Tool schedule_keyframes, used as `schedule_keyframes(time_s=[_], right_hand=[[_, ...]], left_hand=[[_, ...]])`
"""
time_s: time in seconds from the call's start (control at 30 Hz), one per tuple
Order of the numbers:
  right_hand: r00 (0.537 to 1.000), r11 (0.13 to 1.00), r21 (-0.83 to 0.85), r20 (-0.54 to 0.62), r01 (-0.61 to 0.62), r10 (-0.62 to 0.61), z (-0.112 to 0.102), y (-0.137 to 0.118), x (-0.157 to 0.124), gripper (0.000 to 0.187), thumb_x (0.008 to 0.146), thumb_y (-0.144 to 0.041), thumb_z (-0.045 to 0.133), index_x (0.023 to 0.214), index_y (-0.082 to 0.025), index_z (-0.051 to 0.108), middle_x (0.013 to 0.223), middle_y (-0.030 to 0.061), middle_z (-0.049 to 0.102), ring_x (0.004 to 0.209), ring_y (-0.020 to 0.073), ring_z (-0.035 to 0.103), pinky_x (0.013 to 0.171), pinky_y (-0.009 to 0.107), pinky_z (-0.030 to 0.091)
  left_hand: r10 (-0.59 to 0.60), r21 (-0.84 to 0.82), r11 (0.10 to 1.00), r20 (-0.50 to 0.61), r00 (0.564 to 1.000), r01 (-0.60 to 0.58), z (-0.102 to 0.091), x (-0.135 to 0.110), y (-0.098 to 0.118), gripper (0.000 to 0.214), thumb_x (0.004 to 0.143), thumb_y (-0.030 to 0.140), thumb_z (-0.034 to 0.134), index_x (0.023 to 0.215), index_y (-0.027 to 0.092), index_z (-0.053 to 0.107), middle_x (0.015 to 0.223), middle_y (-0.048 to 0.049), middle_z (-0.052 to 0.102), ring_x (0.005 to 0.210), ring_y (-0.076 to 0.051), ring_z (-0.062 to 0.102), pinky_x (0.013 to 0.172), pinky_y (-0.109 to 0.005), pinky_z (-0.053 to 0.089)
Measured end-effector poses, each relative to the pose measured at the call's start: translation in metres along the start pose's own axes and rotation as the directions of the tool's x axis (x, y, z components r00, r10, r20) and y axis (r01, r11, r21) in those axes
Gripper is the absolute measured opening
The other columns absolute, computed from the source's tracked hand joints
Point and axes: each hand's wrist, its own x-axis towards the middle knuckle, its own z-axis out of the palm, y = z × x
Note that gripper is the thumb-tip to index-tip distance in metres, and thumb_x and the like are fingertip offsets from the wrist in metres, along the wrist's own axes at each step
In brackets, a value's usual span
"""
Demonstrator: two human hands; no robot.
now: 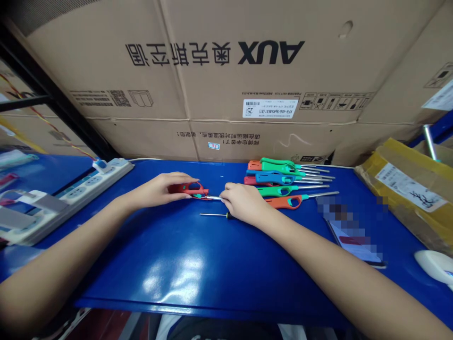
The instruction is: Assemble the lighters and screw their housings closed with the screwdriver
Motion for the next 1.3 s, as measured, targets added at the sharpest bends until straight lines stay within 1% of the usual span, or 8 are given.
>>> schedule_keyframes(time_s=[0.13,0.43,0.6,0.73,0.87,1.07,1.2,1.3], right_hand=[[1.000,1.000,0.000,0.007,0.003,-0.003,0.001,0.001,0.001,0.026,0.100,-0.025,0.053,0.108,-0.024,0.078,0.099,0.0042,0.070,0.080,0.0158,0.062,0.061,0.029,0.032],[0.998,0.998,-0.004,0.007,-0.061,0.061,-0.001,0.001,0.002,0.030,0.102,-0.031,0.051,0.122,-0.023,0.071,0.117,0.0064,0.070,0.093,0.0197,0.067,0.065,0.029,0.040],[0.992,0.994,-0.015,0.060,-0.112,0.113,-0.011,0.007,0.007,0.016,0.093,-0.027,0.063,0.105,-0.021,0.072,0.109,0.0052,0.072,0.089,0.0214,0.069,0.062,0.029,0.041],[0.994,0.996,-0.011,0.067,-0.087,0.087,-0.018,0.013,0.028,0.012,0.095,-0.026,0.061,0.102,-0.021,0.070,0.110,0.0045,0.072,0.098,0.0215,0.068,0.074,0.030,0.050],[0.992,0.995,-0.018,0.069,-0.102,0.103,-0.020,0.023,0.063,0.033,0.099,-0.038,0.062,0.124,-0.018,0.063,0.126,0.0094,0.065,0.108,0.0219,0.066,0.092,0.044,0.057],[0.995,0.995,-0.016,0.009,-0.097,0.097,-0.012,0.029,0.106,0.037,0.098,-0.038,0.062,0.130,-0.018,0.061,0.131,0.0104,0.063,0.111,0.0231,0.065,0.093,0.045,0.057],[0.994,0.996,-0.001,-0.061,-0.095,0.094,-0.012,0.027,0.106,0.036,0.099,-0.037,0.062,0.129,-0.018,0.061,0.131,0.0104,0.063,0.111,0.0231,0.065,0.093,0.045,0.057],[0.991,0.994,0.020,-0.083,-0.105,0.106,-0.017,0.023,0.087,0.025,0.101,-0.031,0.053,0.118,-0.018,0.068,0.124,0.0106,0.066,0.111,0.0242,0.065,0.091,0.039,0.055]], left_hand=[[-0.018,0.073,0.997,0.086,0.996,0.012,0.005,0.001,0.002,0.043,0.097,0.032,0.063,0.140,0.025,0.060,0.132,-0.0098,0.069,0.120,-0.026,0.063,0.105,-0.043,0.049],[-0.035,0.053,0.998,0.100,0.994,0.030,0.007,0.004,-0.002,0.040,0.099,0.035,0.061,0.136,0.022,0.063,0.129,-0.0115,0.069,0.117,-0.025,0.064,0.102,-0.041,0.050],[-0.072,0.059,0.996,0.118,0.990,0.065,-0.004,0.005,-0.014,0.040,0.096,0.035,0.063,0.133,0.020,0.064,0.127,-0.0121,0.070,0.115,-0.025,0.066,0.100,-0.038,0.051],[-0.114,0.079,0.991,0.149,0.982,0.103,-0.016,0.008,-0.028,0.038,0.094,0.035,0.063,0.129,0.021,0.066,0.126,-0.0097,0.071,0.112,-0.024,0.068,0.096,-0.034,0.052],[-0.187,0.116,0.979,0.156,0.970,0.170,-0.028,0.017,-0.050,0.040,0.090,0.038,0.063,0.127,0.022,0.067,0.125,-0.0086,0.072,0.110,-0.024,0.068,0.094,-0.033,0.052],[-0.302,0.175,0.943,0.092,0.949,0.283,-0.042,0.026,-0.091,0.049,0.085,0.043,0.063,0.127,0.020,0.063,0.124,-0.0092,0.072,0.109,-0.025,0.069,0.092,-0.033,0.051],[-0.353,0.200,0.920,0.045,0.935,0.338,-0.048,0.021,-0.109,0.046,0.082,0.046,0.062,0.120,0.020,0.063,0.115,-0.0073,0.075,0.101,-0.023,0.070,0.087,-0.032,0.052],[-0.367,0.218,0.909,0.013,0.930,0.355,-0.051,0.013,-0.114,0.044,0.082,0.046,0.061,0.117,0.020,0.063,0.114,-0.0075,0.075,0.099,-0.023,0.070,0.085,-0.032,0.052]])
